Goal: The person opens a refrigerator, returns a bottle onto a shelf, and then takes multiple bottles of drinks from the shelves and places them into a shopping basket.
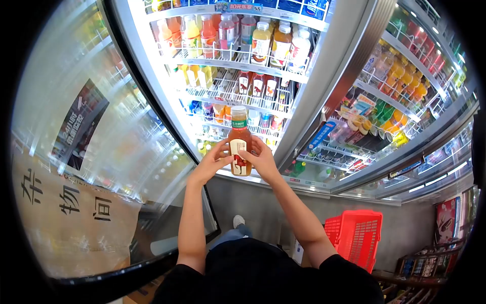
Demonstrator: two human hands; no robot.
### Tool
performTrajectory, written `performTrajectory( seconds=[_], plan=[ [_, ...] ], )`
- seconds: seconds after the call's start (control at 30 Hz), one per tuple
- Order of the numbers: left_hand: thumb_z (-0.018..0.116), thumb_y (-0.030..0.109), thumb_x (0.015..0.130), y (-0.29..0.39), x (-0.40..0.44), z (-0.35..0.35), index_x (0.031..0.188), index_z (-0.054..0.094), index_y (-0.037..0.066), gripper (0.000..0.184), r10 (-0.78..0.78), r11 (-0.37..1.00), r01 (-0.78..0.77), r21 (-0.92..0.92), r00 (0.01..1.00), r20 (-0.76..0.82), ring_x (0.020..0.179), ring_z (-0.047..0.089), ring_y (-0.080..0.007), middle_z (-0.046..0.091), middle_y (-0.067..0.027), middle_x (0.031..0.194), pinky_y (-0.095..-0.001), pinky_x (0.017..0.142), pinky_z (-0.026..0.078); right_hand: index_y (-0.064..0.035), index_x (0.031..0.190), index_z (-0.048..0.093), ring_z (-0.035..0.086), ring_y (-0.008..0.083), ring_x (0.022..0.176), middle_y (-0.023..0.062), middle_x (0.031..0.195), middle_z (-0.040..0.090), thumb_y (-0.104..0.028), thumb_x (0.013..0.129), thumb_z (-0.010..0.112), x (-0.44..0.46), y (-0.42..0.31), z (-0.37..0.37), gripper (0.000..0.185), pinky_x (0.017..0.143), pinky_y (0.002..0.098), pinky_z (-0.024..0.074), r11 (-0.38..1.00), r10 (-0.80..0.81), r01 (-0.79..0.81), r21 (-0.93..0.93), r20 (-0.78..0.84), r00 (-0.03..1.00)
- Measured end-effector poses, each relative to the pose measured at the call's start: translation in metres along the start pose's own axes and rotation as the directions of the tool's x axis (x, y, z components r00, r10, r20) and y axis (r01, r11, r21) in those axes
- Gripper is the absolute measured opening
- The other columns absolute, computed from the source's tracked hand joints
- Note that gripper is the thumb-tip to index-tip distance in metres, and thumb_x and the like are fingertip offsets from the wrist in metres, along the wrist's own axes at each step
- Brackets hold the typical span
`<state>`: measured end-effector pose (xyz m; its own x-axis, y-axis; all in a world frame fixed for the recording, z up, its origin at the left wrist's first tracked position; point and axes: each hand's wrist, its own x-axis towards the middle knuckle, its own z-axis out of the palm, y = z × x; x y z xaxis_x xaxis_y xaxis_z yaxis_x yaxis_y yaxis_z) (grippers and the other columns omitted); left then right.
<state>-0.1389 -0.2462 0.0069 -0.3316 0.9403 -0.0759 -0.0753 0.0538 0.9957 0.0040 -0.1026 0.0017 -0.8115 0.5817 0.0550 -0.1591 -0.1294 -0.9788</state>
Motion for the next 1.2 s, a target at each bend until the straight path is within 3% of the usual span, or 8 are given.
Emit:
performTrajectory(
  seconds=[0.27, 0.3, 0.33, 0.47, 0.6, 0.67, 0.9, 1.2],
  plan=[
    [0.067, 0.019, 0.091, -0.021, 0.082, -0.038, 0.151, 0.031, 0.012, 0.071, 0.057, 0.991, -0.064, 0.115, 0.997, 0.060, 0.115, 0.055, -0.0224, 0.055, -0.0140, 0.131, -0.0372, 0.092, 0.050, 0.0028, 0.137, 0.043, 0.060, 0.0220, 0.112, 0.0147, 0.121, 0.062, -0.022, 0.083, 0.075, 0.070, 0.041, -0.024, 0.068, 0.098, 0.0362, 0.0476, 0.970, -0.047, 0.031, -0.242, -0.062, 0.997],
    [0.066, 0.019, 0.092, -0.031, 0.092, -0.043, 0.151, 0.031, 0.012, 0.070, 0.101, 0.970, -0.109, 0.218, 0.994, 0.047, 0.115, 0.056, -0.0235, 0.054, -0.0133, 0.134, -0.0370, 0.094, 0.049, 0.0027, 0.138, 0.042, 0.061, 0.0236, 0.112, 0.0158, 0.121, 0.062, -0.025, 0.083, 0.074, 0.073, 0.036, -0.028, 0.069, 0.098, 0.0359, 0.0474, 0.883, -0.068, 0.027, -0.468, -0.072, 0.995],
    [0.065, 0.020, 0.092, -0.031, 0.099, -0.043, 0.151, 0.031, 0.012, 0.069, 0.105, 0.960, -0.116, 0.255, 0.993, 0.058, 0.117, 0.056, -0.0243, 0.052, -0.0128, 0.137, -0.0369, 0.095, 0.048, 0.0026, 0.140, 0.039, 0.061, 0.0250, 0.113, 0.0175, 0.121, 0.062, -0.025, 0.084, 0.073, 0.078, 0.031, -0.033, 0.072, 0.097, 0.0357, 0.0482, 0.852, -0.079, 0.056, -0.520, -0.024, 0.997],
    [0.065, 0.015, 0.091, -0.032, 0.131, -0.039, 0.151, 0.032, 0.011, 0.068, 0.092, 0.970, -0.104, 0.221, 0.994, 0.066, 0.114, 0.056, -0.0201, 0.054, -0.0124, 0.133, -0.0339, 0.097, 0.045, 0.0011, 0.143, 0.035, 0.062, 0.0268, 0.113, 0.0190, 0.124, 0.061, -0.022, 0.085, 0.073, 0.103, 0.043, -0.055, 0.073, 0.094, 0.0363, 0.0500, 0.918, -0.039, 0.040, -0.395, 0.011, 0.999],
    [0.065, 0.021, 0.092, -0.050, 0.177, -0.047, 0.148, 0.038, 0.009, 0.063, 0.220, 0.913, -0.207, 0.351, 0.975, 0.002, 0.110, 0.059, -0.0221, 0.056, -0.0134, 0.126, -0.0353, 0.094, 0.048, 0.0001, 0.140, 0.040, 0.063, 0.0271, 0.111, 0.0172, 0.119, 0.064, -0.018, 0.083, 0.073, 0.141, 0.044, -0.076, 0.068, 0.094, 0.0369, 0.0500, 0.884, -0.117, 0.119, -0.452, 0.032, 0.993],
    [0.067, 0.024, 0.090, -0.043, 0.197, -0.046, 0.146, 0.043, 0.014, 0.062, 0.359, 0.789, -0.289, 0.542, 0.933, -0.025, 0.100, 0.063, -0.0267, 0.058, -0.0164, 0.112, -0.0363, 0.088, 0.050, -0.0007, 0.137, 0.044, 0.064, 0.0273, 0.109, 0.0163, 0.116, 0.065, -0.019, 0.081, 0.074, 0.160, 0.035, -0.083, 0.066, 0.092, 0.0374, 0.0502, 0.787, -0.185, 0.169, -0.594, 0.034, 0.982],
    [0.068, 0.024, 0.089, -0.052, 0.286, -0.049, 0.141, 0.049, 0.012, 0.057, 0.557, 0.747, -0.457, 0.483, 0.827, -0.078, 0.090, 0.065, -0.0245, 0.063, -0.0167, 0.115, -0.0345, 0.081, 0.051, 0.0011, 0.128, 0.044, 0.063, 0.0309, 0.094, 0.0183, 0.108, 0.060, -0.027, 0.078, 0.079, 0.232, 0.044, -0.116, 0.067, 0.082, 0.0391, 0.0503, 0.603, -0.498, 0.355, -0.715, 0.010, 0.867],
    [0.060, 0.029, 0.094, -0.069, 0.335, -0.053, 0.139, 0.052, 0.019, 0.047, 0.618, 0.716, -0.470, 0.516, 0.771, -0.156, 0.082, 0.067, -0.0284, 0.069, -0.0181, 0.092, -0.0355, 0.075, 0.051, -0.0019, 0.126, 0.039, 0.062, 0.0379, 0.098, 0.0218, 0.105, 0.061, -0.015, 0.075, 0.077, 0.280, 0.055, -0.129, 0.065, 0.084, 0.0429, 0.0505, 0.496, -0.489, 0.253, -0.831, -0.027, 0.872]
  ],
)
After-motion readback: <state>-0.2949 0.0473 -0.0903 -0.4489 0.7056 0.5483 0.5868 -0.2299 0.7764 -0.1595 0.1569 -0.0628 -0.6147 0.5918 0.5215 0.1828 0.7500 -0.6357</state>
